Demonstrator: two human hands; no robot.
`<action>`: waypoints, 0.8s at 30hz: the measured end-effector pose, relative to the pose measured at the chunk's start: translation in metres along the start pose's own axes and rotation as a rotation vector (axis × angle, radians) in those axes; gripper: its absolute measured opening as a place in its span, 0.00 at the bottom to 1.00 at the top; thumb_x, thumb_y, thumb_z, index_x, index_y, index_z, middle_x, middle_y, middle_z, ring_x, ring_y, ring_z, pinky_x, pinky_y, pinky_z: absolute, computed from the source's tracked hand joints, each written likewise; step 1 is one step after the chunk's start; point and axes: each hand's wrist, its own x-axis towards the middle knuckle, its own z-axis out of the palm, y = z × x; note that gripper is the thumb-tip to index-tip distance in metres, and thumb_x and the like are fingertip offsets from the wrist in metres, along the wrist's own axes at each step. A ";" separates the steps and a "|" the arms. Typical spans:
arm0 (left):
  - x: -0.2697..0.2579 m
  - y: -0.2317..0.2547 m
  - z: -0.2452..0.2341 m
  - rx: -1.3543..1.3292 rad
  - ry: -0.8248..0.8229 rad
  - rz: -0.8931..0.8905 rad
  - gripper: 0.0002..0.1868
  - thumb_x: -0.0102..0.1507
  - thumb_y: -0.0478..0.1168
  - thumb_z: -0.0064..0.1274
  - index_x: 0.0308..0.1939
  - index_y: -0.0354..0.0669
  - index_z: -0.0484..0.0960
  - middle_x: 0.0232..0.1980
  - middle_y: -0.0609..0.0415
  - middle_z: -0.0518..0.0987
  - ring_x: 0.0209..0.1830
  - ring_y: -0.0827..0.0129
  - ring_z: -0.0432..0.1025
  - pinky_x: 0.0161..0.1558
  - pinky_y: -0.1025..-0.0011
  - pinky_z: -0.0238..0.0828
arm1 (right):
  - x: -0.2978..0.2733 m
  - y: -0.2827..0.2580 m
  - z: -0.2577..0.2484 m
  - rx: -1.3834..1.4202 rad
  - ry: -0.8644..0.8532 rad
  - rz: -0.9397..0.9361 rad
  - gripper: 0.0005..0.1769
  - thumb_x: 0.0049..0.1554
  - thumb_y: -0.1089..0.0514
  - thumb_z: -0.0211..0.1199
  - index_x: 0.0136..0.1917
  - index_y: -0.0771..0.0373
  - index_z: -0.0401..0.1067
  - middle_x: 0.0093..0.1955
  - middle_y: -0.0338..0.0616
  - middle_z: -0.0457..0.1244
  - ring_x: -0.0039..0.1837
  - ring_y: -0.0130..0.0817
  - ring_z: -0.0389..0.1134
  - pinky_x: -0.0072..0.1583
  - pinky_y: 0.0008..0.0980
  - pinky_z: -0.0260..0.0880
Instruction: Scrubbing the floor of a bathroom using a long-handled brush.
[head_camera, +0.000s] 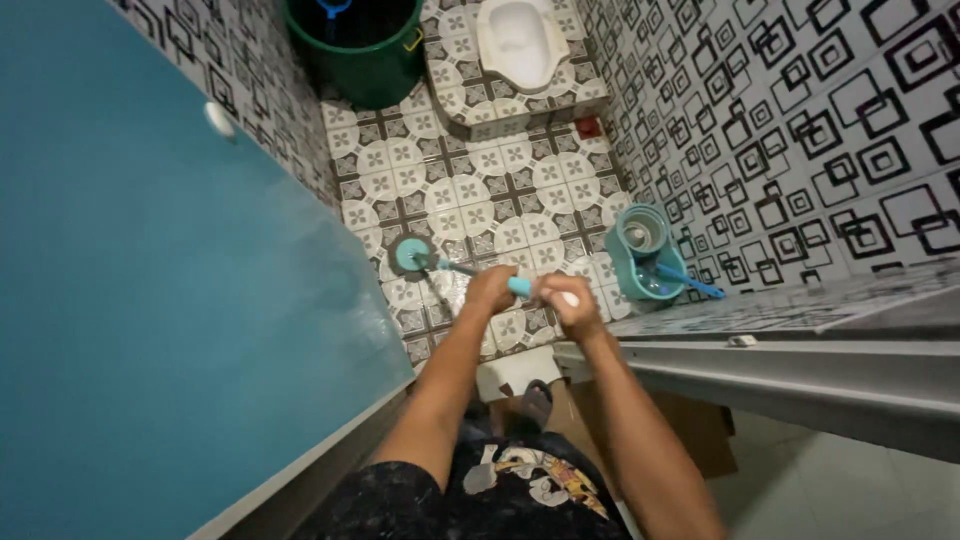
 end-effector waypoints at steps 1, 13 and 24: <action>0.006 0.011 0.008 -0.001 -0.004 0.003 0.15 0.50 0.38 0.57 0.42 0.50 0.81 0.49 0.48 0.82 0.51 0.45 0.76 0.49 0.51 0.74 | -0.005 0.002 -0.011 -0.001 0.004 0.003 0.12 0.54 0.61 0.52 0.36 0.71 0.71 0.34 0.46 0.65 0.38 0.31 0.63 0.44 0.32 0.64; 0.046 0.124 0.078 -0.127 -0.140 0.215 0.11 0.54 0.45 0.59 0.39 0.50 0.81 0.46 0.44 0.83 0.49 0.44 0.76 0.47 0.51 0.74 | -0.059 -0.020 -0.094 -0.257 0.169 -0.069 0.12 0.56 0.60 0.54 0.35 0.69 0.70 0.32 0.43 0.64 0.38 0.29 0.66 0.43 0.29 0.66; 0.034 0.125 0.041 0.029 -0.187 0.101 0.12 0.52 0.46 0.58 0.39 0.53 0.83 0.44 0.44 0.83 0.48 0.45 0.77 0.48 0.50 0.74 | -0.044 -0.006 -0.088 0.083 0.092 -0.215 0.14 0.55 0.57 0.55 0.31 0.68 0.64 0.34 0.46 0.62 0.41 0.34 0.62 0.50 0.33 0.65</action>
